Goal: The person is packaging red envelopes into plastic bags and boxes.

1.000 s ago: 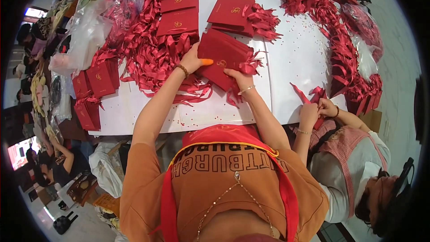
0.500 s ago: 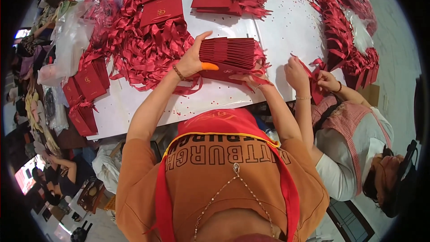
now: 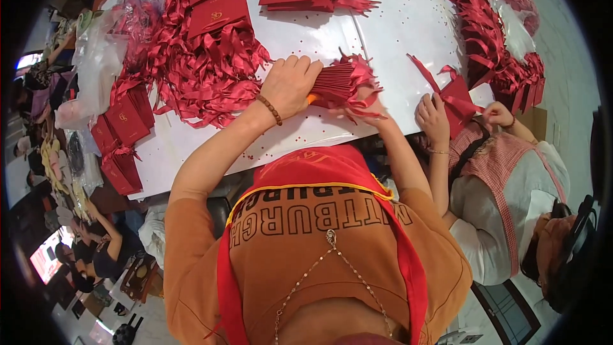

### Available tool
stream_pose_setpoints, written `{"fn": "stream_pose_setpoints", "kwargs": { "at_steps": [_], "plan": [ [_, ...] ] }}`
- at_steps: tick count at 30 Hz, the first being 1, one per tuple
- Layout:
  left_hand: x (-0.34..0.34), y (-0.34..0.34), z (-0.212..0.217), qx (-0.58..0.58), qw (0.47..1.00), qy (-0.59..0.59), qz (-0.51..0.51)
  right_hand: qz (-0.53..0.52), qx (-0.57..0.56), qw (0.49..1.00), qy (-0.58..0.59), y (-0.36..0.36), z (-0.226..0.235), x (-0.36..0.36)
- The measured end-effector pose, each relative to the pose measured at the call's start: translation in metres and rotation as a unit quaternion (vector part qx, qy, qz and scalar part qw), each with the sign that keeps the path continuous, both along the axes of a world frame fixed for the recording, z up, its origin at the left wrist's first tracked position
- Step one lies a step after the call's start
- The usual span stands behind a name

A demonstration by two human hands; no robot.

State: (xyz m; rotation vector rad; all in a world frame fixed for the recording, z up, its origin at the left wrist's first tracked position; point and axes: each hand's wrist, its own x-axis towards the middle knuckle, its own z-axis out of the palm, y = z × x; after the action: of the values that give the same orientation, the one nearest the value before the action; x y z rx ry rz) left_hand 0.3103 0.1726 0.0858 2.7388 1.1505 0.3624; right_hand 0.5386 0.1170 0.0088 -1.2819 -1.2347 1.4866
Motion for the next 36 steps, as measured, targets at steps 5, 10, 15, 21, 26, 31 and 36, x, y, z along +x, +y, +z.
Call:
{"fn": "stream_pose_setpoints", "kwargs": {
  "at_steps": [5,10,15,21,26,31,36],
  "plan": [
    [-0.003,-0.005,0.002,0.013,1.000,0.001,0.002,-0.064,-0.106,0.989,-0.081,-0.002,0.026,0.041],
    [-0.004,-0.010,-0.003,0.003,1.000,-0.010,-0.011,-0.029,0.329,0.917,-0.222,0.016,0.106,-0.033],
    [-0.004,-0.013,-0.008,0.018,0.999,-0.031,-0.006,0.049,0.179,0.958,-0.216,0.010,0.040,-0.043],
    [-0.001,-0.021,-0.018,0.031,0.999,-0.045,0.001,0.058,0.312,0.890,-0.326,0.017,0.004,-0.043],
    [-0.012,-0.034,0.032,0.092,0.993,-0.067,0.022,0.107,0.339,0.889,-0.290,0.032,0.040,-0.030],
    [-0.105,-0.066,0.090,0.004,0.975,-0.181,0.129,0.242,0.186,0.912,-0.274,0.036,0.162,-0.142],
    [-0.244,-0.134,0.077,-0.301,0.874,-0.259,0.280,0.505,0.211,0.817,-0.183,0.041,0.144,-0.274]
  ]
}}
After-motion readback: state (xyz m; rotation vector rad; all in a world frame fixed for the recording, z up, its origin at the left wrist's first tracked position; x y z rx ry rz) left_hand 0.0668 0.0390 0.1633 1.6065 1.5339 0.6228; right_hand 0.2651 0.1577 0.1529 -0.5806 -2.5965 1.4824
